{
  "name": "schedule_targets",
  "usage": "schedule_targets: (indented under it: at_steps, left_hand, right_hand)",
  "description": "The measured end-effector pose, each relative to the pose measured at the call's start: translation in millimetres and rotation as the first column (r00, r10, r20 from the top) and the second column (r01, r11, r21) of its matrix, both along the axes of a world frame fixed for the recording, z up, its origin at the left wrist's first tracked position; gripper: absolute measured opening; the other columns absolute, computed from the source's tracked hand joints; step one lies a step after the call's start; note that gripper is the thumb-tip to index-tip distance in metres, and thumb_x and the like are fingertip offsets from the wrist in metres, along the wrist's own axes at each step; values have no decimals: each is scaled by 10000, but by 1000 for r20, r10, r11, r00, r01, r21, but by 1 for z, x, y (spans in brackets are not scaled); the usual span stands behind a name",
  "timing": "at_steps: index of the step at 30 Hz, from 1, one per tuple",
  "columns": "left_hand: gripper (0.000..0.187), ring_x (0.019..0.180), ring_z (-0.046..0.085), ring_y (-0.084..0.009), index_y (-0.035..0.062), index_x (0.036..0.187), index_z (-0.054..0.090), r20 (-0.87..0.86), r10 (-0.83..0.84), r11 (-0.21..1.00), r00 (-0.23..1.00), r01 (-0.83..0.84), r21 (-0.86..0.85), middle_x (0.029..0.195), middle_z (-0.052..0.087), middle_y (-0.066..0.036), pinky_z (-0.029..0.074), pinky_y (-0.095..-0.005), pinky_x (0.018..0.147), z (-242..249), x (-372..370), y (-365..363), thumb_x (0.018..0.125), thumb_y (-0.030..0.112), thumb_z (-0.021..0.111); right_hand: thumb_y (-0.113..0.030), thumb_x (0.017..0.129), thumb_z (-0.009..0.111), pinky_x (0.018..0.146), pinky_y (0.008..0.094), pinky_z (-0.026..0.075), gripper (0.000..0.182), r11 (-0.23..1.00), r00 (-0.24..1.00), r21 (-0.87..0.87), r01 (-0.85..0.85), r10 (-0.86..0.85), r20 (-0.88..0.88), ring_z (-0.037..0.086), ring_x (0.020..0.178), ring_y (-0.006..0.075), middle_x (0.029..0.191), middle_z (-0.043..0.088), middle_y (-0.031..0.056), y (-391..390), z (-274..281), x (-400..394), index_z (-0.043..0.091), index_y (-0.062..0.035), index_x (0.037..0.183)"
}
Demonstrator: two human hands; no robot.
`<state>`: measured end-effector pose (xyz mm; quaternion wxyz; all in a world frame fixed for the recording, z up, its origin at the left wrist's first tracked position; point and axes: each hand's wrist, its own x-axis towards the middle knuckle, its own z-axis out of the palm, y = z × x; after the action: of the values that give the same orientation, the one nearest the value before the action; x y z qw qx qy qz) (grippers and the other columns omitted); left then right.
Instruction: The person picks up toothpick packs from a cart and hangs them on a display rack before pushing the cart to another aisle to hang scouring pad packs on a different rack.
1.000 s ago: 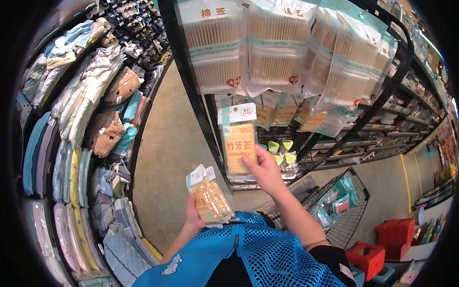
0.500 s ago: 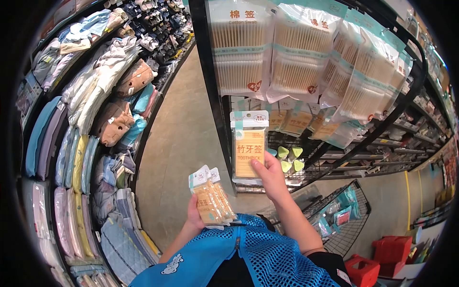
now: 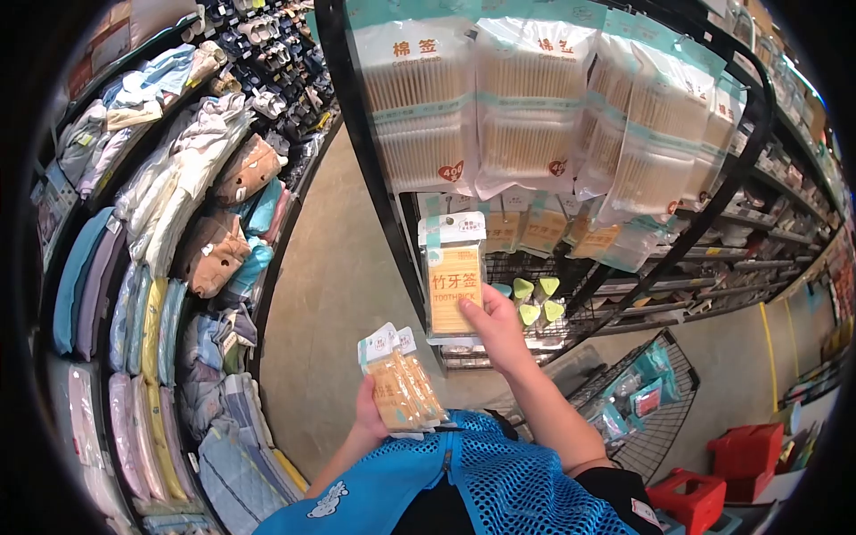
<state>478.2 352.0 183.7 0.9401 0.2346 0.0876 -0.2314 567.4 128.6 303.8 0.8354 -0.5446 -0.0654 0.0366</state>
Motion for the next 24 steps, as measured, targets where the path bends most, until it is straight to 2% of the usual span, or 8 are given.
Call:
schedule_targets:
  at_steps: [5, 8, 12, 13, 16, 20, 22, 24]
  left_hand:
    - [758, 1234, 439, -380, 48, 1398, 307, 36, -16, 999, 999, 17, -34, 1353, 426, -216, 365, -548, 1010, -12, -2, 3, 861, 555, 478]
    - [643, 1239, 446, -356, 50, 1392, 316, 81, -3, 989, 997, 15, -146, 1370, 430, -184, 366, -509, 1028, -7, -6, 4, 926, 480, 421]
    - [635, 1227, 460, -353, 51, 1388, 324, 55, 28, 995, 998, -23, -97, 1362, 441, -181, 375, -506, 1021, -2, -11, 6, 929, 479, 418]
    - [632, 1225, 463, -352, 51, 1387, 326, 50, 33, 993, 998, -27, -117, 1360, 445, -180, 377, -506, 1019, -6, -10, 7, 930, 478, 417]
    - [619, 1218, 469, -350, 49, 1386, 327, 32, 42, 992, 999, -38, -121, 1359, 446, -180, 387, -497, 1014, -13, -10, 10, 940, 472, 398]
    - [637, 1224, 466, -344, 26, 1387, 308, 16, 51, 995, 999, -50, -85, 1361, 435, -193, 391, -488, 1014, -3, -8, 4, 942, 474, 391]
    - [689, 1236, 451, -350, 15, 1396, 282, 40, 25, 999, 999, -23, -41, 1372, 413, -208, 381, -497, 1019, 4, -4, 1, 926, 506, 397]
    - [781, 1257, 423, -367, 7, 1412, 242, 81, -20, 999, 997, 17, 35, 1390, 377, -231, 359, -518, 1029, 14, -1, -2, 895, 568, 409]
  right_hand:
    - [-134, 929, 531, 821, 261, 479, 255, 1000, 1000, -28, -8, 7, -27, 598, 921, 96, 1063, 634, 53, -1, -5, 28, 559, 4, 1142]
    - [-167, 923, 548, 824, 306, 513, 277, 994, 995, 106, -23, 32, -93, 621, 936, 149, 1062, 630, 63, -1, -20, 55, 536, -21, 1159]
    - [-212, 929, 542, 913, 356, 465, 356, 983, 986, 183, 8, 22, -165, 571, 1063, 190, 1160, 579, 89, 3, -43, 45, 469, -48, 1236]
    - [-232, 934, 534, 952, 385, 426, 430, 980, 982, 197, 39, -1, -188, 526, 1125, 218, 1222, 533, 99, 6, -57, 37, 402, -62, 1306]
    - [-239, 935, 537, 947, 358, 422, 503, 1000, 922, 25, 3, 7, -386, 505, 1146, 218, 1246, 504, 102, 9, -89, -1, 335, -54, 1358]
    - [-233, 943, 511, 887, 320, 465, 448, 863, 808, 62, -501, 492, -325, 557, 1058, 185, 1196, 540, 91, 4, -96, -47, 403, -41, 1333]
    - [-136, 915, 550, 840, 276, 484, 401, 873, 870, -126, -471, 436, -228, 566, 981, 121, 1154, 550, 62, 10, -77, -63, 453, -17, 1285]
    - [-76, 889, 576, 824, 250, 481, 420, 868, 881, -195, -457, 411, -236, 569, 928, 101, 1143, 541, 57, 6, -67, -67, 448, -1, 1282]
